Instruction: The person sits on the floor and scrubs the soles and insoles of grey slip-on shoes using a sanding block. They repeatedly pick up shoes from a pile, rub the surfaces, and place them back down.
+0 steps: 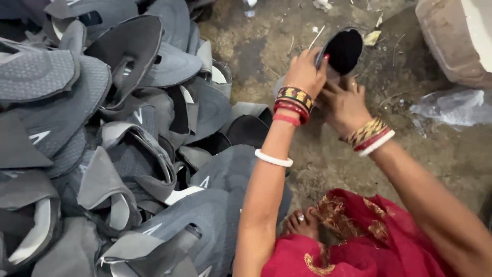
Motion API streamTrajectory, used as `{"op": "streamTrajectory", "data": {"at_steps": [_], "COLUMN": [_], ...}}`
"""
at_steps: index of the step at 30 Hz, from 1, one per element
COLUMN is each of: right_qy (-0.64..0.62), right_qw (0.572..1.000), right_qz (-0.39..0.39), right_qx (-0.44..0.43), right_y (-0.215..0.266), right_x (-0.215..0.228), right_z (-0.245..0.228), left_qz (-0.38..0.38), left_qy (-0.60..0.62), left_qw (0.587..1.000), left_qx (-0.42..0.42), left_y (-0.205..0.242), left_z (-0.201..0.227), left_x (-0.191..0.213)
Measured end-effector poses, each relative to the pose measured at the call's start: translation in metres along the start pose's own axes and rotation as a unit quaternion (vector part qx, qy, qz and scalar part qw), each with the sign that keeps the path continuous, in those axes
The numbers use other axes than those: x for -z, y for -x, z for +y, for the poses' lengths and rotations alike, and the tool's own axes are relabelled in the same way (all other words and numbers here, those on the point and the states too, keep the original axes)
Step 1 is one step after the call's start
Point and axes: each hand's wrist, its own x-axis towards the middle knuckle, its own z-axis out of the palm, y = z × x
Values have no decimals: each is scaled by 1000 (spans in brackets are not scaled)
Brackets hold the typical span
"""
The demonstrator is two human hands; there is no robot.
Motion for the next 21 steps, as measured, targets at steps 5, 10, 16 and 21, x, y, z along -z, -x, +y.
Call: {"op": "streamTrajectory", "data": {"at_steps": [5,10,16,21], "right_qy": [147,72,-442,-399], "right_qw": [977,989,892,915], "right_qz": [75,-3,-96,22], "right_qx": [136,127,-4,-48], "right_y": [24,21,59,54], "right_x": [-33,68,192,185], "right_z": [-17,-57,-35,-23], "left_qz": [45,135,249,315], "left_qy": [85,43,165,254], "left_qw": [989,977,950,912], "left_qx": [-109,-161,-90,-72], "left_y": [41,64,116,139], "left_z": [32,68,52,66], "left_x": [78,121,127,138]}}
